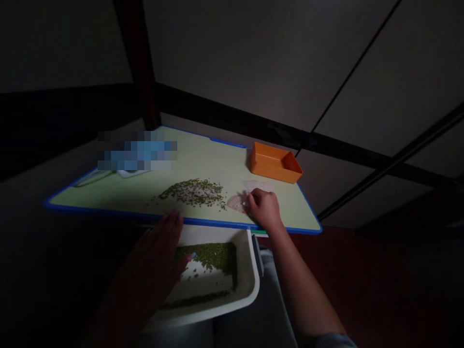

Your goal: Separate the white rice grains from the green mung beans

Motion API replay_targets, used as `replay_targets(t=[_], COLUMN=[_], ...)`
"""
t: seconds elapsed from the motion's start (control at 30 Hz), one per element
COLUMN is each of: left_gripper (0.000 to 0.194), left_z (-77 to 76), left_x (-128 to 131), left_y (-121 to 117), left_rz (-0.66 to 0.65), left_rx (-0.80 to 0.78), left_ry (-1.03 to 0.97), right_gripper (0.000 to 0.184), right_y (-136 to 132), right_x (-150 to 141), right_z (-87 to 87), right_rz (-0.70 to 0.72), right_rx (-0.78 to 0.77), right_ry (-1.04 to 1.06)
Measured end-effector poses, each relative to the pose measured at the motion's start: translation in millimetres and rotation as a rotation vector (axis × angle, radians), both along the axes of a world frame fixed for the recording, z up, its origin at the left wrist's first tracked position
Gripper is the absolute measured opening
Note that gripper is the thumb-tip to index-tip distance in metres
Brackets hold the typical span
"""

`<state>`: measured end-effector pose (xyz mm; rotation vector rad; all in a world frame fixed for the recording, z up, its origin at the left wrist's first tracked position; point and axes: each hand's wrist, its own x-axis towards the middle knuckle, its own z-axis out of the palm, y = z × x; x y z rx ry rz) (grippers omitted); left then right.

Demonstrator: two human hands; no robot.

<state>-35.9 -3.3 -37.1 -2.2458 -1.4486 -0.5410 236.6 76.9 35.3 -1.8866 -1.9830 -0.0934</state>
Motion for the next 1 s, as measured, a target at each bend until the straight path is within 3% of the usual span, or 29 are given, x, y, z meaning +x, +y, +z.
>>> replay_targets(t=[0.3, 0.53, 1.0], left_gripper=[0.082, 0.079, 0.082], left_z=[-8.0, -6.0, -8.3], left_x=[-1.3, -0.2, -0.9], left_y=[4.6, 1.9, 5.4], left_rz=[-0.027, -0.021, -0.037], left_rx=[0.026, 0.017, 0.009], left_ry=[-0.045, -0.068, -0.066], right_gripper=[0.035, 0.038, 0.044], right_y=[-1.3, 2.1, 23.8], right_x=[-2.6, -4.1, -13.3], right_z=[2.7, 4.0, 14.4], right_rz=[-0.013, -0.015, -0.160], right_rx=[-0.015, -0.038, -0.096], right_ry=[-0.039, -0.110, -0.326])
